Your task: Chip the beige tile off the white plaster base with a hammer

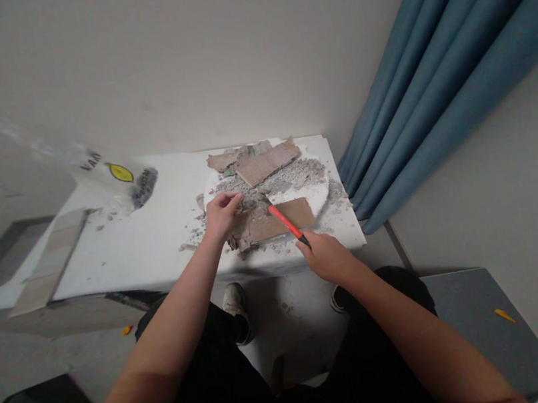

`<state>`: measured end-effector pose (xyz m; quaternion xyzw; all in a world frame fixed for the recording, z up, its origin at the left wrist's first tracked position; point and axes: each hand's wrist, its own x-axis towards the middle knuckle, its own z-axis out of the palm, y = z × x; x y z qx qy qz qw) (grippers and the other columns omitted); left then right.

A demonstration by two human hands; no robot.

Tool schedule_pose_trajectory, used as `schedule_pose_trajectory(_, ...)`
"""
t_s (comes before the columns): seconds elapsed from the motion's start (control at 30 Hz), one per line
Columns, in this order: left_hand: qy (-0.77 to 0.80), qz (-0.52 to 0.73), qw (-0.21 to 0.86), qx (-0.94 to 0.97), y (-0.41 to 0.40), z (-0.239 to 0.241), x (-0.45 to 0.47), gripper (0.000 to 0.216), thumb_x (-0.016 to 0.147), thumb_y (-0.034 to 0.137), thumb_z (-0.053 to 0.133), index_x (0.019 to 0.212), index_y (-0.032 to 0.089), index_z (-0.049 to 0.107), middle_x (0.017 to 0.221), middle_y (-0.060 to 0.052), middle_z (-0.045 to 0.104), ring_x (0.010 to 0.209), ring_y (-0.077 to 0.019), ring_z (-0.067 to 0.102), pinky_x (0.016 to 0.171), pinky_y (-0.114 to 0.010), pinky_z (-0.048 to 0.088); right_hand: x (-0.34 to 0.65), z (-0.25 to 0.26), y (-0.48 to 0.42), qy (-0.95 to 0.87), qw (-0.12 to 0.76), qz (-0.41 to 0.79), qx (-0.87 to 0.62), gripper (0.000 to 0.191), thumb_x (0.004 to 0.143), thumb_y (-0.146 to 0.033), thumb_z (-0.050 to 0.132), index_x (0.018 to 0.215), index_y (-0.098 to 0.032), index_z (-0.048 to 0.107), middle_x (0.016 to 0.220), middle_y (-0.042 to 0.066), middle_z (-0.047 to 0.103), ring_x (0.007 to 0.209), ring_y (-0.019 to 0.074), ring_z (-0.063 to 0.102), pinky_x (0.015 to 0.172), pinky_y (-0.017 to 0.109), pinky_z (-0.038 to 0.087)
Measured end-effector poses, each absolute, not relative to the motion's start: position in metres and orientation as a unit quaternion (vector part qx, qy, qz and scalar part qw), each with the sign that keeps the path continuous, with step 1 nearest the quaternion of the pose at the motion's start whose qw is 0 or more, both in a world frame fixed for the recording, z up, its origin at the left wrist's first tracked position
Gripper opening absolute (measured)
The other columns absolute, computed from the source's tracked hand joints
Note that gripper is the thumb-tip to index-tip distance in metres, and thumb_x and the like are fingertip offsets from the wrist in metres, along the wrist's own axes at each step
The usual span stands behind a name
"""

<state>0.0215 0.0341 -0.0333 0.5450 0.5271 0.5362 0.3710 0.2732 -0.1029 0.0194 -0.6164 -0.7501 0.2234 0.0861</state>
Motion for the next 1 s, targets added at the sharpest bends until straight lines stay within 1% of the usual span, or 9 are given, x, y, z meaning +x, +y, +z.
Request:
schedule_pose_trajectory(0.07, 0.527, 0.541, 0.374, 0.538, 0.034, -0.033, 0.023, 0.024, 0.073, 0.041, 0.070, 0.080, 0.018, 0.071, 0.064, 0.001, 0.063, 0.057, -0.0099, 0.051, 0.054, -0.024, 0.041, 0.273, 0.019, -0.103, -0.749, 0.073, 0.220, -0.621, 0.025, 0.099, -0.036, 0.040, 0.088, -0.020, 0.056, 0.084, 0.008, 0.067, 0.076, 0.0193, 0.059, 0.063, 0.028, 0.028)
schedule_pose_trajectory(0.2, 0.522, 0.536, 0.382, 0.542, 0.034, -0.034, 0.025, 0.024, 0.073, 0.040, 0.071, 0.080, 0.017, 0.072, 0.061, 0.002, 0.062, 0.053, -0.0088, 0.048, 0.051, -0.023, 0.038, 0.272, 0.020, -0.104, -0.744, 0.082, 0.196, -0.634, 0.029, 0.100, -0.040, 0.036, 0.094, -0.020, 0.057, 0.082, 0.008, 0.067, 0.076, 0.0203, 0.060, 0.063, 0.028, 0.028)
schedule_pose_trajectory(0.3, 0.518, 0.535, 0.386, 0.544, 0.035, -0.035, 0.024, 0.024, 0.073, 0.040, 0.071, 0.082, 0.017, 0.072, 0.062, 0.001, 0.063, 0.054, -0.0089, 0.050, 0.052, -0.023, 0.040, 0.269, 0.017, -0.105, -0.749, 0.063, 0.208, -0.626, 0.027, 0.099, -0.038, 0.038, 0.096, -0.020, 0.058, 0.083, 0.008, 0.068, 0.076, 0.0203, 0.060, 0.064, 0.028, 0.029)
schedule_pose_trajectory(0.4, 0.520, 0.536, 0.390, 0.538, 0.035, -0.038, 0.026, 0.026, 0.071, 0.040, 0.072, 0.084, 0.017, 0.073, 0.069, 0.000, 0.068, 0.059, -0.0102, 0.055, 0.056, -0.023, 0.044, 0.269, 0.015, -0.103, -0.744, 0.044, 0.222, -0.629, 0.026, 0.099, -0.037, 0.040, 0.096, -0.019, 0.058, 0.085, 0.009, 0.069, 0.077, 0.0205, 0.061, 0.064, 0.028, 0.029)
schedule_pose_trajectory(0.57, 0.512, 0.497, 0.410, 0.568, 0.030, -0.045, 0.041, 0.030, 0.067, 0.038, 0.076, 0.088, 0.016, 0.072, 0.078, -0.004, 0.073, 0.068, -0.0142, 0.062, 0.066, -0.028, 0.051, 0.280, 0.020, -0.096, -0.728, 0.069, 0.194, -0.654, 0.030, 0.100, -0.039, 0.036, 0.098, -0.019, 0.058, 0.089, 0.010, 0.069, 0.082, 0.0223, 0.062, 0.065, 0.028, 0.030)
schedule_pose_trajectory(0.7, 0.517, 0.456, 0.370, 0.623, 0.023, -0.048, 0.056, 0.024, 0.073, 0.037, 0.071, 0.086, 0.017, 0.072, 0.084, -0.005, 0.074, 0.073, -0.0158, 0.065, 0.074, -0.032, 0.052, 0.287, 0.019, -0.091, -0.724, 0.067, 0.191, -0.659, 0.030, 0.099, -0.038, 0.037, 0.099, -0.018, 0.059, 0.090, 0.011, 0.070, 0.083, 0.0230, 0.062, 0.065, 0.028, 0.031)
schedule_pose_trajectory(0.77, 0.517, 0.443, 0.352, 0.642, 0.021, -0.049, 0.060, 0.023, 0.074, 0.036, 0.070, 0.088, 0.018, 0.072, 0.084, -0.004, 0.074, 0.074, -0.0161, 0.066, 0.075, -0.032, 0.052, 0.288, 0.016, -0.090, -0.725, 0.061, 0.196, -0.657, 0.029, 0.099, -0.037, 0.038, 0.099, -0.018, 0.060, 0.090, 0.011, 0.070, 0.083, 0.0228, 0.062, 0.065, 0.028, 0.032)
schedule_pose_trajectory(0.87, 0.519, 0.411, 0.349, 0.664, 0.021, -0.049, 0.059, 0.024, 0.073, 0.035, 0.072, 0.091, 0.019, 0.072, 0.081, -0.004, 0.074, 0.074, -0.0169, 0.066, 0.074, -0.032, 0.051, 0.287, 0.013, -0.088, -0.727, 0.054, 0.201, -0.655, 0.030, 0.099, -0.038, 0.039, 0.098, -0.018, 0.060, 0.091, 0.011, 0.070, 0.083, 0.0224, 0.062, 0.066, 0.028, 0.032)
schedule_pose_trajectory(1.0, 0.538, 0.383, 0.329, 0.675, 0.022, -0.048, 0.057, 0.019, 0.073, 0.037, 0.072, 0.081, 0.019, 0.072, 0.076, -0.003, 0.073, 0.071, -0.0179, 0.065, 0.071, -0.032, 0.049, 0.285, 0.011, -0.088, -0.731, 0.061, 0.207, -0.647, 0.030, 0.099, -0.039, 0.039, 0.096, -0.018, 0.060, 0.090, 0.011, 0.070, 0.082, 0.0218, 0.062, 0.067, 0.027, 0.033)
